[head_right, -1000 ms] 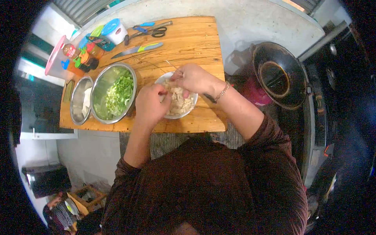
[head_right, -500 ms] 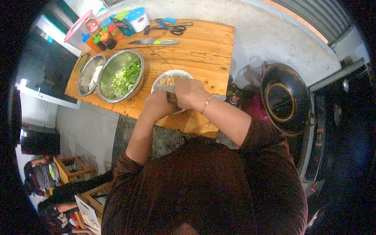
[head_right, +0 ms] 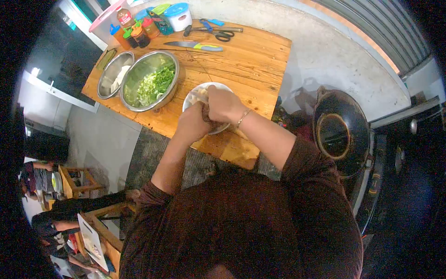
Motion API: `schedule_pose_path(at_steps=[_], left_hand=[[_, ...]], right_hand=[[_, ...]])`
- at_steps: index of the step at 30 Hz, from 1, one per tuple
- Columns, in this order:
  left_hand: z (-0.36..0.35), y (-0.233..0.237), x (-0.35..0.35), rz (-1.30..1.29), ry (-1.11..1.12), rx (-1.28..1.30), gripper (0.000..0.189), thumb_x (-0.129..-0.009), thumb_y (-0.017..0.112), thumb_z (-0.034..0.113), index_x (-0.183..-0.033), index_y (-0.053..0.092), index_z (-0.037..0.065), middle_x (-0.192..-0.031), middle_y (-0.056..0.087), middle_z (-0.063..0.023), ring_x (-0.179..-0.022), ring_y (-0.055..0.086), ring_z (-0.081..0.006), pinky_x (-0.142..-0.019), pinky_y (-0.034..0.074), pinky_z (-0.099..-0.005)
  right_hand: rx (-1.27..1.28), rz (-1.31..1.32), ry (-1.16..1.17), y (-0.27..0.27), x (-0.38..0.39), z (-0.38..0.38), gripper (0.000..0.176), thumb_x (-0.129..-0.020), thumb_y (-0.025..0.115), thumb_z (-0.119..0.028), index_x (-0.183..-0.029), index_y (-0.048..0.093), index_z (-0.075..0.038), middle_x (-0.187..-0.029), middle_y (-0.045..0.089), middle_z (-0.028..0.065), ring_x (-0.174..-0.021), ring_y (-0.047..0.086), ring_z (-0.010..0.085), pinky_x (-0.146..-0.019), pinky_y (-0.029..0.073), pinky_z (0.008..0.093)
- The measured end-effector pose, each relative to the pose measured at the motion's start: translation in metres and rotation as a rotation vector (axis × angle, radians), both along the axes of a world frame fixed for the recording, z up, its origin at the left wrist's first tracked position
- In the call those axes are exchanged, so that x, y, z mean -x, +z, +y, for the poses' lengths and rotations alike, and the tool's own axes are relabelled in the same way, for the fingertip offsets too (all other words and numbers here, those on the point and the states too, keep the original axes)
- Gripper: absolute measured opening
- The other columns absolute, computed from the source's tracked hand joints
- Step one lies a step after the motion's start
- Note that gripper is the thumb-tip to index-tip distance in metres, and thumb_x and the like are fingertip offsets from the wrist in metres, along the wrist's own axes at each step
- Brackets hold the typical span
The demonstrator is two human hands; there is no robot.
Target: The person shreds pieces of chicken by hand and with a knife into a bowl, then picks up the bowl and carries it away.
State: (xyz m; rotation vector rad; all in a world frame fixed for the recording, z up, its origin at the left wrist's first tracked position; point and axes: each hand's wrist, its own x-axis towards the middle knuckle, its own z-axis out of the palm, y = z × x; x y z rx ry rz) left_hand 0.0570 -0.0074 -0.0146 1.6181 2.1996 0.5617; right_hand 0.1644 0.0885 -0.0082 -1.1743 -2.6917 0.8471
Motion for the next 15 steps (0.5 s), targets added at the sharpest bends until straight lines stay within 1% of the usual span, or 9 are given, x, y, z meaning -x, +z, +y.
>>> schedule_pose_path(at_steps=[3, 6, 9, 12, 15], left_hand=[[-0.001, 0.009, 0.008, -0.049, -0.024, 0.0, 0.041, -0.069, 0.077, 0.029, -0.099, 0.066, 0.002, -0.093, 0.067, -0.0225, -0.091, 0.064, -0.0398, -0.078, 0.051, -0.0452], [-0.002, 0.01, 0.022, -0.081, -0.104, -0.092, 0.04, -0.074, 0.074, 0.024, -0.104, 0.066, 0.0, -0.087, 0.069, -0.018, -0.083, 0.067, -0.0315, -0.074, 0.052, -0.0395], [0.003, 0.012, 0.036, -0.429, -0.07, 0.024, 0.035, -0.079, 0.071, 0.018, -0.107, 0.065, -0.002, -0.083, 0.068, -0.0108, -0.076, 0.065, -0.0176, -0.07, 0.051, -0.0322], [0.006, 0.008, 0.046, -0.539, -0.096, -0.075, 0.03, -0.077, 0.066, 0.018, -0.102, 0.068, 0.001, -0.075, 0.066, -0.0146, -0.069, 0.063, -0.0228, -0.067, 0.049, -0.0351], [0.002, 0.024, 0.043, -0.43, -0.059, -0.002, 0.027, -0.081, 0.065, 0.019, -0.101, 0.07, 0.003, -0.076, 0.066, -0.0135, -0.069, 0.063, -0.0219, -0.066, 0.049, -0.0345]], right_hand=[[0.074, 0.067, 0.117, 0.014, -0.007, 0.015, 0.035, -0.065, 0.07, -0.013, -0.096, 0.056, -0.003, -0.089, 0.064, 0.0177, -0.082, 0.063, 0.0334, -0.072, 0.049, 0.0418], [0.071, 0.208, 0.222, 0.022, -0.012, 0.024, 0.036, -0.06, 0.074, -0.015, -0.09, 0.059, -0.003, -0.082, 0.061, 0.0107, -0.076, 0.059, 0.0233, -0.067, 0.048, 0.0343], [0.211, 0.24, 0.226, 0.038, -0.012, 0.03, 0.036, -0.062, 0.078, -0.016, -0.092, 0.061, -0.002, -0.079, 0.06, 0.0042, -0.075, 0.055, 0.0141, -0.066, 0.045, 0.0289], [0.302, 0.267, 0.261, 0.034, -0.014, 0.039, 0.03, -0.069, 0.077, -0.013, -0.094, 0.063, -0.002, -0.079, 0.06, 0.0005, -0.076, 0.054, 0.0095, -0.067, 0.045, 0.0268], [0.423, 0.258, 0.253, 0.03, -0.016, 0.043, 0.025, -0.076, 0.073, -0.01, -0.099, 0.065, -0.002, -0.083, 0.063, 0.0009, -0.077, 0.055, 0.0096, -0.069, 0.046, 0.0264]])
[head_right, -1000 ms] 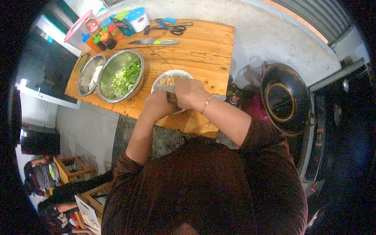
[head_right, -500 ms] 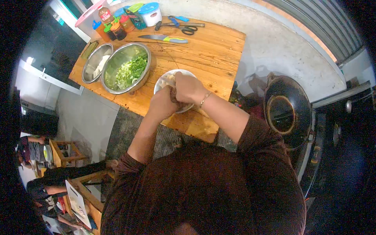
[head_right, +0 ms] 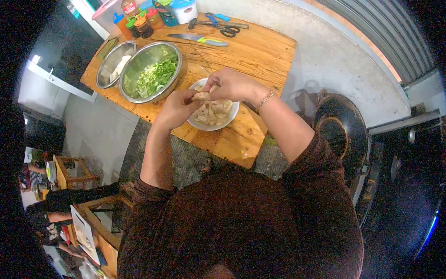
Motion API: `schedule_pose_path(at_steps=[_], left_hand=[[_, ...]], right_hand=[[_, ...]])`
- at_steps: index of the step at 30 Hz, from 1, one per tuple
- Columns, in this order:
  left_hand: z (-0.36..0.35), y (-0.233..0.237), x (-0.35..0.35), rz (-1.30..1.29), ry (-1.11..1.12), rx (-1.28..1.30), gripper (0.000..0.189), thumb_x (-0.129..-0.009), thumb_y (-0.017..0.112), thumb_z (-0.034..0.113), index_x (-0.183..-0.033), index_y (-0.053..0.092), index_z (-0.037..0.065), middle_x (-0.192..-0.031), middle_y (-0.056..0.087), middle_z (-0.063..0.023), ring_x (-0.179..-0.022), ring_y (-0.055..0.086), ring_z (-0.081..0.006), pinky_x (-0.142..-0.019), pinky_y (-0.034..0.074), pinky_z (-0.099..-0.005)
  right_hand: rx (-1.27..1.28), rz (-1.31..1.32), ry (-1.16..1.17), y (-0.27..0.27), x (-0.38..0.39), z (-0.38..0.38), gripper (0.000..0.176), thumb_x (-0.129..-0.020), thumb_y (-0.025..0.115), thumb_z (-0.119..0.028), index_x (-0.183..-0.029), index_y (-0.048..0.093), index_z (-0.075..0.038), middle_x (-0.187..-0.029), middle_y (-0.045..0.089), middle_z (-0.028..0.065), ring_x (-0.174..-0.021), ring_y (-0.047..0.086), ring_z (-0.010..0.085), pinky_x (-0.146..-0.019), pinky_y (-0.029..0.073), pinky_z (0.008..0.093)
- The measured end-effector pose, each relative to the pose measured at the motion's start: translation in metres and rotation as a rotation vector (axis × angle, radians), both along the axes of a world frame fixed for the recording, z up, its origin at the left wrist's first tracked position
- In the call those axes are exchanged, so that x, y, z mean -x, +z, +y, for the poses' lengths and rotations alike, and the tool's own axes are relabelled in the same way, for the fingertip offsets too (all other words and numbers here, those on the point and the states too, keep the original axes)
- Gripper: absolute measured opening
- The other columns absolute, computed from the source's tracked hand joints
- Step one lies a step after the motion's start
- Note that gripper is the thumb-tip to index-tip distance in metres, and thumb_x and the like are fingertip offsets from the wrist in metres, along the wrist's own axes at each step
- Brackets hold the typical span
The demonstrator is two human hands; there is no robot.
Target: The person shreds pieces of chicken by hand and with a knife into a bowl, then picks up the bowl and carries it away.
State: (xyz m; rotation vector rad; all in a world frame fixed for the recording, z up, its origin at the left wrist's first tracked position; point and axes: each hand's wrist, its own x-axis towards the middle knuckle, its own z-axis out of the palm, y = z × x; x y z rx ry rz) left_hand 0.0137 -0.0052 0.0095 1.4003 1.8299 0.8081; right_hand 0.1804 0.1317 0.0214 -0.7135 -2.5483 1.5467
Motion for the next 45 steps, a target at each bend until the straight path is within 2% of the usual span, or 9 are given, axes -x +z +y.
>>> schedule_pose_path(at_steps=[6, 12, 15, 18, 24, 30, 33, 42, 45], left_hand=[[0.0, -0.004, -0.008, 0.072, 0.073, -0.048, 0.027, -0.084, 0.063, 0.024, -0.102, 0.071, 0.006, -0.08, 0.067, -0.0166, -0.073, 0.065, -0.028, -0.069, 0.05, -0.0379], [-0.004, 0.019, -0.014, 0.126, 0.089, -0.036, 0.027, -0.085, 0.061, 0.023, -0.102, 0.071, 0.005, -0.09, 0.068, -0.0207, -0.084, 0.066, -0.0361, -0.075, 0.05, -0.0412], [0.0, 0.009, -0.014, 0.139, 0.08, -0.152, 0.028, -0.085, 0.064, 0.019, -0.108, 0.069, 0.003, -0.085, 0.068, -0.0172, -0.075, 0.066, -0.0221, -0.072, 0.051, -0.0352], [0.002, 0.004, -0.018, 0.216, 0.089, -0.141, 0.03, -0.083, 0.065, 0.015, -0.11, 0.067, 0.001, -0.092, 0.069, -0.0192, -0.084, 0.068, -0.0269, -0.078, 0.052, -0.0375], [-0.001, -0.001, -0.028, 0.463, 0.173, -0.244, 0.029, -0.08, 0.063, 0.009, -0.108, 0.066, 0.0, -0.1, 0.068, -0.0195, -0.092, 0.067, -0.0334, -0.081, 0.052, -0.0402], [-0.001, 0.001, -0.031, 0.205, 0.226, -0.326, 0.028, -0.079, 0.059, -0.001, -0.107, 0.065, -0.001, -0.096, 0.069, -0.0193, -0.087, 0.068, -0.0309, -0.078, 0.053, -0.0373], [0.004, -0.012, -0.035, 0.031, 0.304, -0.445, 0.019, -0.078, 0.057, -0.001, -0.095, 0.067, 0.001, -0.086, 0.067, -0.0202, -0.083, 0.065, -0.0374, -0.075, 0.051, -0.0431], [-0.003, -0.015, -0.036, 0.284, 0.354, -0.456, 0.02, -0.08, 0.069, 0.008, -0.098, 0.067, 0.001, -0.096, 0.067, -0.0174, -0.086, 0.067, -0.0278, -0.075, 0.053, -0.0347], [-0.005, -0.008, -0.037, 0.168, 0.31, -0.422, 0.025, -0.08, 0.072, 0.01, -0.103, 0.067, 0.002, -0.1, 0.068, -0.0153, -0.089, 0.067, -0.0249, -0.076, 0.053, -0.0347]], right_hand=[[-0.033, -0.025, -0.082, 0.003, -0.004, -0.003, 0.029, -0.083, 0.061, -0.008, -0.11, 0.067, -0.001, -0.087, 0.067, 0.0043, -0.076, 0.058, 0.0112, -0.07, 0.048, 0.0268], [-0.322, -0.108, -0.193, -0.007, -0.006, -0.008, 0.03, -0.077, 0.058, -0.006, -0.105, 0.068, 0.0, -0.076, 0.064, 0.0094, -0.07, 0.059, 0.0144, -0.066, 0.048, 0.0297], [-0.427, -0.197, -0.171, -0.024, -0.002, -0.007, 0.029, -0.077, 0.063, -0.01, -0.104, 0.069, 0.0, -0.075, 0.064, 0.0124, -0.068, 0.061, 0.0187, -0.066, 0.049, 0.0317], [-0.295, -0.094, -0.192, -0.025, -0.002, -0.014, 0.027, -0.075, 0.066, -0.02, -0.09, 0.068, 0.002, -0.086, 0.066, 0.024, -0.082, 0.064, 0.0393, -0.075, 0.05, 0.0433], [-0.47, -0.2, -0.187, -0.021, 0.007, -0.023, 0.034, -0.073, 0.069, -0.03, -0.088, 0.068, 0.001, -0.084, 0.066, 0.0215, -0.083, 0.064, 0.0377, -0.075, 0.051, 0.0436], [-0.422, -0.193, -0.16, -0.013, 0.007, -0.018, 0.033, -0.072, 0.069, -0.031, -0.087, 0.068, -0.002, -0.086, 0.066, 0.0208, -0.085, 0.064, 0.0371, -0.076, 0.051, 0.0432], [-0.497, -0.199, -0.184, -0.011, 0.011, -0.025, 0.028, -0.073, 0.067, -0.027, -0.088, 0.068, -0.003, -0.086, 0.066, 0.0207, -0.085, 0.064, 0.0369, -0.075, 0.051, 0.0437], [-0.403, 0.076, -0.183, -0.024, 0.016, -0.013, 0.019, -0.076, 0.064, -0.021, -0.082, 0.069, -0.003, -0.075, 0.064, 0.0214, -0.075, 0.062, 0.0375, -0.072, 0.051, 0.0416], [-0.191, 0.058, -0.189, -0.008, 0.011, -0.007, 0.011, -0.081, 0.069, -0.008, -0.087, 0.067, 0.001, -0.077, 0.067, 0.0061, -0.069, 0.059, 0.0109, -0.065, 0.049, 0.0272]])
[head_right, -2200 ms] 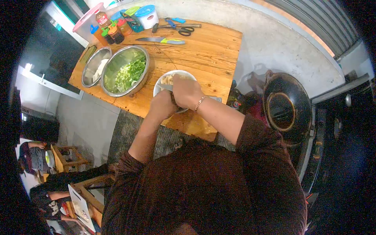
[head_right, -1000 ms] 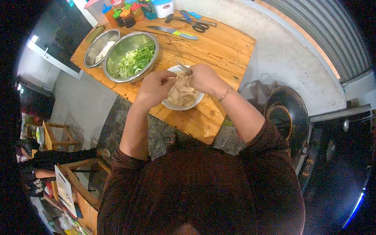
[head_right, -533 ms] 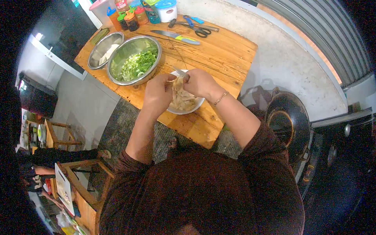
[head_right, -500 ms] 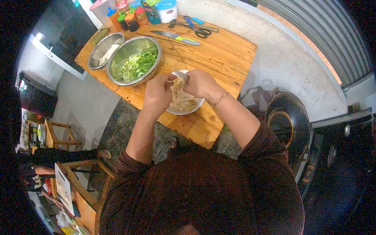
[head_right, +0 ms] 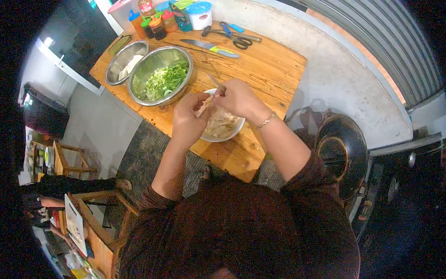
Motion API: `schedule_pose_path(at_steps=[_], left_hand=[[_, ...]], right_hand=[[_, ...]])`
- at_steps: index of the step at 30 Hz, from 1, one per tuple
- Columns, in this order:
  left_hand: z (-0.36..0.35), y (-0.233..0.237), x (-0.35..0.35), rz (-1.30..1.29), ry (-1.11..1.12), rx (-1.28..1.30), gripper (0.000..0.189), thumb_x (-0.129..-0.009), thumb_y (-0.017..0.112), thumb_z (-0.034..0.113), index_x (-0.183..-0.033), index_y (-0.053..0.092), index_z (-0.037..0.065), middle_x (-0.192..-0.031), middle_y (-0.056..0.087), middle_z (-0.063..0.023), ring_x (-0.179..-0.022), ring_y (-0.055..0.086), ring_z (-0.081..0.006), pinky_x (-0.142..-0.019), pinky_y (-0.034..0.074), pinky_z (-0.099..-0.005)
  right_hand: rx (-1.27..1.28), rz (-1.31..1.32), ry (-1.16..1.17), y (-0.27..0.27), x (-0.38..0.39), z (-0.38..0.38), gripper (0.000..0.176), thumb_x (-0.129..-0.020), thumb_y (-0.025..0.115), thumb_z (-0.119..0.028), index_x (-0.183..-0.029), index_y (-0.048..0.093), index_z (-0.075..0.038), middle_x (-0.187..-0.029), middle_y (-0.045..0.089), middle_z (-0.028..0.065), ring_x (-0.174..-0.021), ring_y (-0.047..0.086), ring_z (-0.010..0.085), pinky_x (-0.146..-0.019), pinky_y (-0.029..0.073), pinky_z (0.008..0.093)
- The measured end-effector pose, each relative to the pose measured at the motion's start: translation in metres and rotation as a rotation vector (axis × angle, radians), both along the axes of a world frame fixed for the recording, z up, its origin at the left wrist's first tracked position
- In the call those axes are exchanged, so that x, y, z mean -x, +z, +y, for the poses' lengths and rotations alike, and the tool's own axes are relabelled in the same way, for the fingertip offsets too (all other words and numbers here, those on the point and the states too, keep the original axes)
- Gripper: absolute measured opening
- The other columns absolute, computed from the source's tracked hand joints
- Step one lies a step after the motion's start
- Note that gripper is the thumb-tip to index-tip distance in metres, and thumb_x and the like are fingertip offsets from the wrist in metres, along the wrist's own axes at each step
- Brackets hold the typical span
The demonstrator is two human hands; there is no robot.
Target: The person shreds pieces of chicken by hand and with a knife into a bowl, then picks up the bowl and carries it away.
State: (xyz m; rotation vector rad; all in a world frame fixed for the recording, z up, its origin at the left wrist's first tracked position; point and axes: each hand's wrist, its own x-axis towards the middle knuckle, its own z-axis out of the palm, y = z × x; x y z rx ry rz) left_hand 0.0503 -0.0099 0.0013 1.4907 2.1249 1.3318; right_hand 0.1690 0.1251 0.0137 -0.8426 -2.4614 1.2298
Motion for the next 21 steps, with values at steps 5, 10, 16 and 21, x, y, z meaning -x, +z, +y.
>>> schedule_pose_path(at_steps=[5, 10, 16, 21], left_hand=[[0.006, 0.003, -0.002, -0.292, -0.155, -0.088, 0.024, -0.084, 0.071, 0.006, -0.107, 0.066, 0.0, -0.097, 0.069, -0.0092, -0.086, 0.066, -0.0156, -0.074, 0.053, -0.0302], [0.01, 0.0, 0.004, -0.499, -0.191, -0.001, 0.018, -0.084, 0.069, 0.003, -0.101, 0.066, -0.003, -0.092, 0.069, -0.0067, -0.081, 0.064, -0.0106, -0.072, 0.051, -0.0242], [0.004, 0.005, 0.005, -0.375, -0.219, 0.012, 0.013, -0.083, 0.07, 0.004, -0.095, 0.068, -0.002, -0.085, 0.069, -0.0052, -0.073, 0.063, -0.0088, -0.065, 0.05, -0.023], [0.003, 0.017, 0.008, -0.408, -0.233, 0.171, 0.014, -0.082, 0.073, 0.007, -0.092, 0.068, -0.001, -0.081, 0.068, -0.003, -0.07, 0.06, -0.0071, -0.062, 0.048, -0.0222]], right_hand=[[0.145, 0.052, 0.037, 0.026, -0.01, 0.0, 0.009, -0.082, 0.07, -0.005, -0.088, 0.068, 0.001, -0.079, 0.066, 0.0011, -0.073, 0.059, 0.0067, -0.066, 0.049, 0.023], [0.273, 0.089, -0.015, 0.037, -0.015, -0.007, 0.011, -0.081, 0.072, -0.007, -0.088, 0.068, 0.001, -0.079, 0.066, 0.001, -0.071, 0.058, 0.0066, -0.064, 0.047, 0.0228], [0.258, 0.064, -0.006, 0.034, -0.024, -0.011, 0.013, -0.081, 0.072, -0.009, -0.087, 0.067, 0.002, -0.078, 0.064, 0.0006, -0.07, 0.056, 0.0051, -0.061, 0.044, 0.0217], [0.246, 0.129, -0.022, 0.027, -0.02, -0.011, 0.013, -0.081, 0.07, -0.007, -0.09, 0.067, 0.003, -0.079, 0.065, 0.0012, -0.07, 0.056, 0.0048, -0.061, 0.044, 0.0209]])
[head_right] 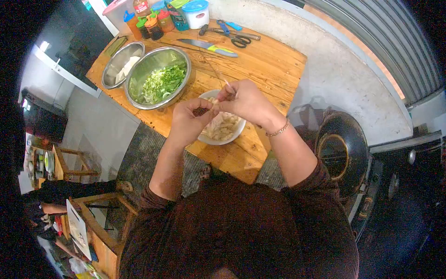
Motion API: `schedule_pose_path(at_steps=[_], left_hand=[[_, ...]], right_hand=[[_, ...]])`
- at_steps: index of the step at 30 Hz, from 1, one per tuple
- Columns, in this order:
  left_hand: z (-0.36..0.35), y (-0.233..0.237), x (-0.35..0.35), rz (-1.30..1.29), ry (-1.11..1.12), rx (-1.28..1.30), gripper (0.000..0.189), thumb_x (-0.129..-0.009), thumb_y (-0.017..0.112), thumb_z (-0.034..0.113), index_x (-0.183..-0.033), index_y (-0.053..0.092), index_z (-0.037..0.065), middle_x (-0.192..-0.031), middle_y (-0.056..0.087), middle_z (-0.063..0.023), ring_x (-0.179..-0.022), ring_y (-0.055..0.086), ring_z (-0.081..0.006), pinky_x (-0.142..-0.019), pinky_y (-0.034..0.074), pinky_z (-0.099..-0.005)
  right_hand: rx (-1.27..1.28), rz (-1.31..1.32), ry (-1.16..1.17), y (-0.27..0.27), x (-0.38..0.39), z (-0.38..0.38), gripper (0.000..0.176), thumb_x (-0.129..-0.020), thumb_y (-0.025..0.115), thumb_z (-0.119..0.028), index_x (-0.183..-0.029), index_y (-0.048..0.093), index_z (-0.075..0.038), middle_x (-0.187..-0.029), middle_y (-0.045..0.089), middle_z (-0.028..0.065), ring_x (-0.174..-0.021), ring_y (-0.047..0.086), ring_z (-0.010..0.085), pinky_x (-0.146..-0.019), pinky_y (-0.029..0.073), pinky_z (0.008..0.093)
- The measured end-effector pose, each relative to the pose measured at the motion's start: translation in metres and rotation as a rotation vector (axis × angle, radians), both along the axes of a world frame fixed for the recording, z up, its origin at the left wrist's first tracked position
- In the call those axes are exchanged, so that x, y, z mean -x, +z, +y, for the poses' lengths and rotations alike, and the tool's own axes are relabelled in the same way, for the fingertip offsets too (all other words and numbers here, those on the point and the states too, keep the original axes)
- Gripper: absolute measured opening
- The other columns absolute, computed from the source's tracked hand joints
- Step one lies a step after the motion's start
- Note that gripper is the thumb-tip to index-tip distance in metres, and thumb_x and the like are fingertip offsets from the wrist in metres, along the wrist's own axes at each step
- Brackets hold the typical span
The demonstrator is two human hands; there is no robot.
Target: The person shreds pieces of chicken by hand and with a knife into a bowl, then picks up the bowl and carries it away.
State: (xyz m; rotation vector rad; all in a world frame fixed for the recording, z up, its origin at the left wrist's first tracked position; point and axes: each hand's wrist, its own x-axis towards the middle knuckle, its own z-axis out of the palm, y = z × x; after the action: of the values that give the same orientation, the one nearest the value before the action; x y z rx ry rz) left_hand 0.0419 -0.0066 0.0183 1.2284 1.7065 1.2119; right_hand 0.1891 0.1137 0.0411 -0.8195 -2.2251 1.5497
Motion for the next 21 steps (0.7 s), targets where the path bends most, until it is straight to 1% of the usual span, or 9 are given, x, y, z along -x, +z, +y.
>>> schedule_pose_path(at_steps=[3, 6, 9, 12, 15, 18, 21], left_hand=[[0.002, -0.014, 0.002, -0.133, 0.027, -0.105, 0.014, -0.081, 0.075, 0.008, -0.09, 0.067, 0.0, -0.079, 0.067, -0.0013, -0.069, 0.059, -0.0061, -0.062, 0.048, -0.0215], [0.003, -0.019, 0.001, -0.193, 0.01, -0.16, 0.011, -0.081, 0.074, 0.008, -0.082, 0.067, -0.001, -0.072, 0.067, -0.0029, -0.064, 0.059, -0.0059, -0.058, 0.048, -0.0234], [-0.002, -0.014, 0.001, -0.095, 0.005, -0.129, 0.015, -0.08, 0.076, 0.009, -0.088, 0.067, 0.0, -0.08, 0.067, -0.0008, -0.069, 0.058, -0.0059, -0.062, 0.047, -0.0212], [-0.004, -0.009, 0.002, -0.073, -0.006, -0.089, 0.013, -0.08, 0.075, 0.006, -0.087, 0.066, 0.0, -0.08, 0.067, -0.0007, -0.071, 0.058, -0.006, -0.063, 0.047, -0.0213], [-0.001, -0.022, 0.003, -0.107, -0.04, -0.131, 0.01, -0.079, 0.073, 0.004, -0.086, 0.066, 0.001, -0.08, 0.066, -0.0007, -0.071, 0.058, -0.0059, -0.064, 0.047, -0.0211], [0.0, -0.026, 0.001, -0.09, -0.031, -0.158, 0.007, -0.08, 0.071, 0.001, -0.085, 0.066, 0.001, -0.08, 0.067, -0.0008, -0.071, 0.059, -0.0059, -0.064, 0.047, -0.021], [0.006, -0.036, -0.001, -0.238, -0.001, -0.209, 0.009, -0.079, 0.072, 0.004, -0.075, 0.065, 0.001, -0.068, 0.062, 0.0019, -0.061, 0.052, -0.0031, -0.056, 0.043, -0.0206]], right_hand=[[0.141, -0.023, 0.011, 0.018, -0.002, -0.006, 0.016, -0.081, 0.071, -0.008, -0.091, 0.066, 0.003, -0.08, 0.066, 0.0024, -0.071, 0.058, 0.006, -0.063, 0.046, 0.022], [0.051, -0.046, 0.006, 0.003, 0.001, -0.004, 0.016, -0.081, 0.07, -0.009, -0.091, 0.066, 0.004, -0.081, 0.066, 0.0036, -0.071, 0.058, 0.0068, -0.062, 0.046, 0.0218], [0.096, 0.023, 0.018, -0.002, 0.001, -0.007, 0.016, -0.08, 0.069, -0.009, -0.09, 0.066, 0.004, -0.079, 0.064, 0.0033, -0.07, 0.056, 0.0069, -0.062, 0.045, 0.0219], [-0.116, -0.065, 0.002, 0.007, 0.001, -0.014, 0.016, -0.077, 0.067, -0.009, -0.087, 0.065, 0.004, -0.076, 0.061, 0.0018, -0.069, 0.053, 0.0071, -0.061, 0.044, 0.0233], [-0.078, -0.018, -0.012, 0.0, 0.0, -0.016, 0.015, -0.076, 0.065, -0.009, -0.083, 0.063, 0.004, -0.073, 0.058, 0.0006, -0.069, 0.051, 0.007, -0.061, 0.043, 0.0247], [-0.062, 0.025, -0.03, -0.001, -0.001, -0.02, 0.014, -0.077, 0.064, -0.009, -0.082, 0.062, 0.004, -0.075, 0.058, 0.0007, -0.069, 0.05, 0.007, -0.061, 0.043, 0.0247], [-0.038, 0.045, -0.032, -0.011, -0.001, -0.017, 0.017, -0.08, 0.064, -0.01, -0.09, 0.062, 0.003, -0.075, 0.056, -0.0003, -0.067, 0.048, 0.0058, -0.059, 0.04, 0.0233]])
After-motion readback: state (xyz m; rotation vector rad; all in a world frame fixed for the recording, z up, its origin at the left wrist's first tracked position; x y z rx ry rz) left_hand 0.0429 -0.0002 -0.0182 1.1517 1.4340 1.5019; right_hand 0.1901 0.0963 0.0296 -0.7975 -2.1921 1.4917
